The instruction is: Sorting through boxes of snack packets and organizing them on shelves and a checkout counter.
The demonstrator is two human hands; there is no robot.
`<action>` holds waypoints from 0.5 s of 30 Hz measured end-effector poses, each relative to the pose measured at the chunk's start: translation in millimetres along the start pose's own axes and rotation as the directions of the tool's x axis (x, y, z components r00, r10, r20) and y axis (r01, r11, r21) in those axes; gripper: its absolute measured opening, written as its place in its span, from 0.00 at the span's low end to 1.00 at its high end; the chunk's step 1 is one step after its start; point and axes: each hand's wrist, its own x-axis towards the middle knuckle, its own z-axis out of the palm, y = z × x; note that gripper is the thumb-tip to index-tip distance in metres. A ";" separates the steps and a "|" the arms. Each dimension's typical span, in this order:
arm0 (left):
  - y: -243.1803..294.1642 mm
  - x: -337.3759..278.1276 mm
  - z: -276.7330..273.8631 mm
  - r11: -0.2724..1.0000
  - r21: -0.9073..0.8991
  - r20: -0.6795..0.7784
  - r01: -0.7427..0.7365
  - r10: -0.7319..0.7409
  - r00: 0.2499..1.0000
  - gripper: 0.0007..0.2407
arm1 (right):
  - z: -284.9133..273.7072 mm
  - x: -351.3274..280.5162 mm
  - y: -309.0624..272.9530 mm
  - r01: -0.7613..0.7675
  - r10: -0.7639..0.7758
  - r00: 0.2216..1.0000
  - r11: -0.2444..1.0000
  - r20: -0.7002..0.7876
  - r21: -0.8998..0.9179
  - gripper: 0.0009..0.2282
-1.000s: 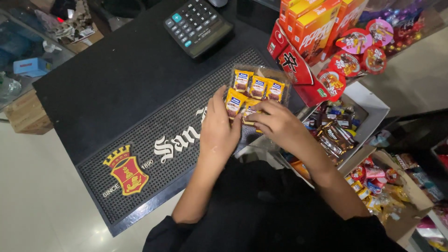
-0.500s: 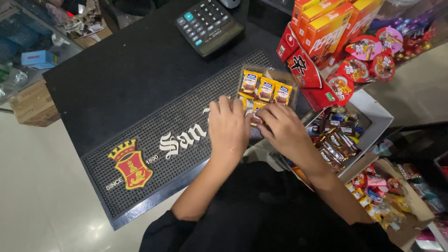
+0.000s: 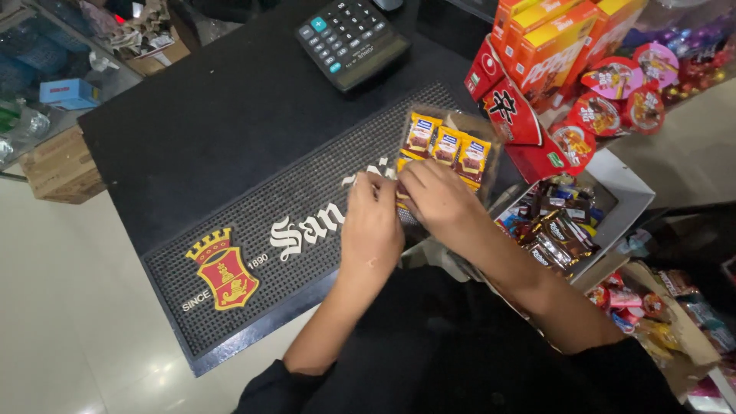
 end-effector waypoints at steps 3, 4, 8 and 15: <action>-8.0 -3.7 6.0 0.992 -0.121 -0.019 0.040 -0.043 0.999 0.12 | 1.1 3.6 -1.2 -0.034 0.035 0.999 0.997 -0.006 0.070 0.12; -9.8 -3.2 4.9 0.988 -0.148 0.005 0.052 -0.052 0.999 0.11 | 1.6 3.9 -1.8 -0.062 0.060 0.998 0.995 0.019 0.074 0.14; -12.3 -1.0 1.1 0.979 -0.196 0.033 0.056 -0.050 0.998 0.11 | 9.5 6.4 9.9 -0.050 0.050 0.999 0.999 -0.015 0.001 0.12; 1.6 14.5 -12.7 0.990 -0.140 0.001 0.002 -0.001 1.000 0.11 | -14.9 -5.9 12.5 -0.159 0.161 0.987 0.970 0.004 0.183 0.16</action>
